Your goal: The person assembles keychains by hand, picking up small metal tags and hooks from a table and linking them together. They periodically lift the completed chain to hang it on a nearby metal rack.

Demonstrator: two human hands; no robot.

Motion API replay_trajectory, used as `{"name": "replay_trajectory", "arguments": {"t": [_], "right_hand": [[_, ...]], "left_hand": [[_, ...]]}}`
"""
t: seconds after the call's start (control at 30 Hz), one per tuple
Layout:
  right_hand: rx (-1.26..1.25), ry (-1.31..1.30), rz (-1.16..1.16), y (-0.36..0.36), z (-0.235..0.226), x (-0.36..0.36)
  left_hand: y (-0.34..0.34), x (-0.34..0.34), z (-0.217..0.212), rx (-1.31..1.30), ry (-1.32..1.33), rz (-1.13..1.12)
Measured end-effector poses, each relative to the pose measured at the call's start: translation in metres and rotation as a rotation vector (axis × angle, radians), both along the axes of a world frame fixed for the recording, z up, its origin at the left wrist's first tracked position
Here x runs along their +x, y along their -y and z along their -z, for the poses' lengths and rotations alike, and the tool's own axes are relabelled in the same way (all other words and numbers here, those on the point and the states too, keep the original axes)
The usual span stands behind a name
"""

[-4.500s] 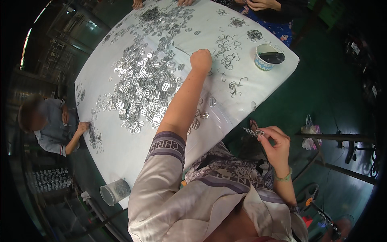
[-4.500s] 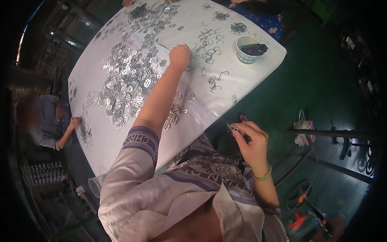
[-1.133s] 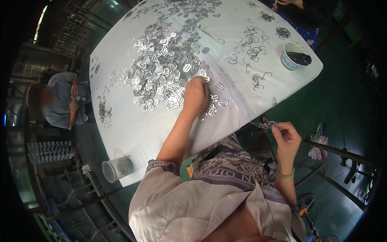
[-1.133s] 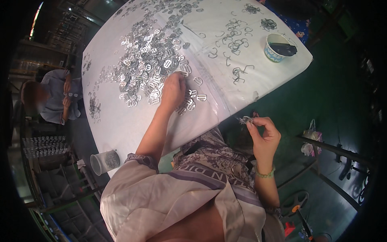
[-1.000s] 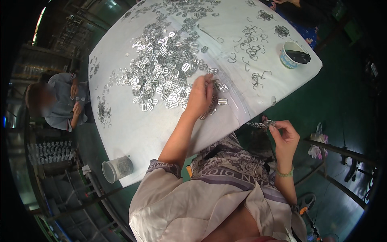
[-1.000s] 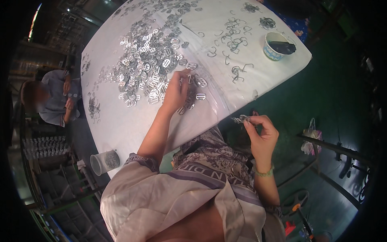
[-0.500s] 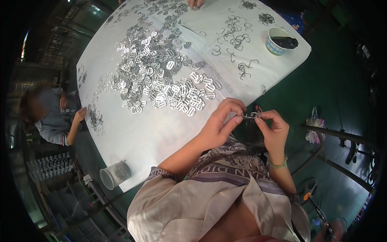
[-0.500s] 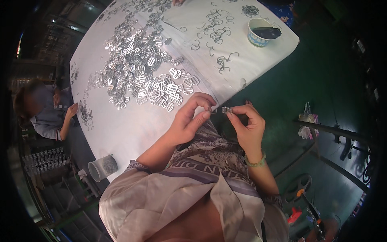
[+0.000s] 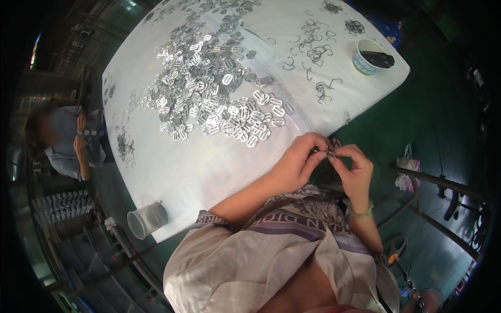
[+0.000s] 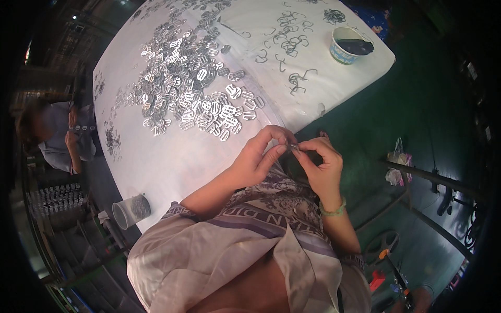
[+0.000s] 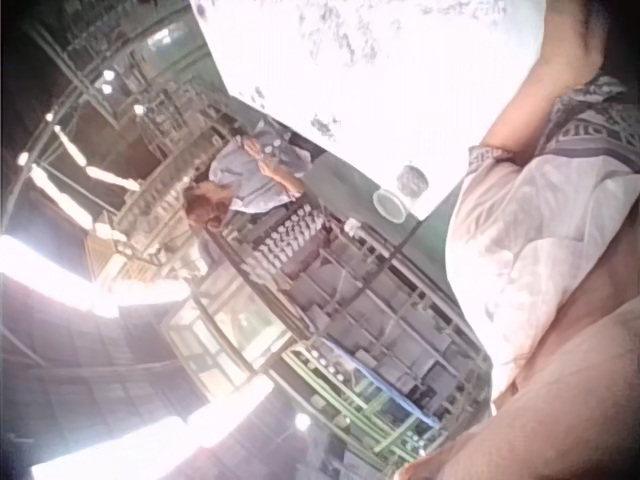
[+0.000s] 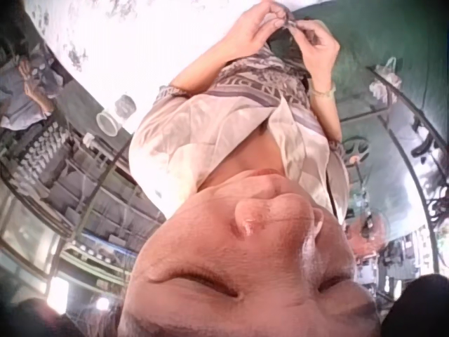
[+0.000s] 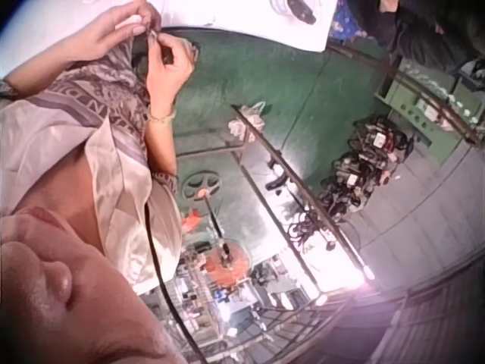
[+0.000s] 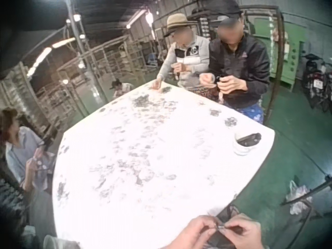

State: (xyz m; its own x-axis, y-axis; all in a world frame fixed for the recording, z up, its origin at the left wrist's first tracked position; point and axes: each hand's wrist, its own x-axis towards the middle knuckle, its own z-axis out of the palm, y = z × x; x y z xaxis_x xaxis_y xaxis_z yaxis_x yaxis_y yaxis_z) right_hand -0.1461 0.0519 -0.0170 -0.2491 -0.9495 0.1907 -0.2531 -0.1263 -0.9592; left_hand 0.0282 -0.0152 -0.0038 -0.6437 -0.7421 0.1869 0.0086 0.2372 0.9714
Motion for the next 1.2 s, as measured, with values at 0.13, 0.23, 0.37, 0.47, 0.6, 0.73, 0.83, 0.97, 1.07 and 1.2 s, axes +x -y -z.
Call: {"name": "replay_trajectory", "arguments": {"t": [0.13,0.23,0.37,0.47,0.6,0.73,0.83,0.97,1.07,1.2], "right_hand": [[-0.047,0.135,-0.106,0.024,0.007,-0.014],[-0.014,-0.246,-0.192,0.066,0.009,-0.005],[-0.058,-0.556,-0.265,0.115,0.041,0.02],[-0.077,-0.679,-0.267,0.135,0.058,0.037],[-0.071,-0.643,-0.251,0.141,0.063,0.043],[0.294,-0.113,-0.325,0.132,0.044,0.027],[0.197,0.185,-0.255,0.106,0.023,0.015],[0.142,0.296,-0.2,0.069,-0.014,0.007],[0.069,0.288,-0.182,0.053,-0.021,0.003],[0.04,0.247,-0.127,0.041,-0.026,0.005]], "left_hand": [[-0.005,0.005,0.002,-0.073,0.019,-0.034],[-0.01,0.005,0.003,-0.107,0.051,-0.036],[-0.013,0.003,0.005,-0.187,0.027,-0.031],[-0.014,0.005,0.003,-0.202,0.039,-0.052],[-0.012,0.009,0.006,-0.203,0.055,-0.096],[-0.008,0.01,0.011,-0.178,0.031,-0.135],[-0.007,0.008,0.012,-0.128,0.064,-0.182],[-0.006,0.003,0.012,-0.213,0.095,-0.27],[-0.007,-0.003,0.011,-0.209,0.107,-0.297],[-0.007,-0.005,0.014,-0.199,0.123,-0.288]]}}
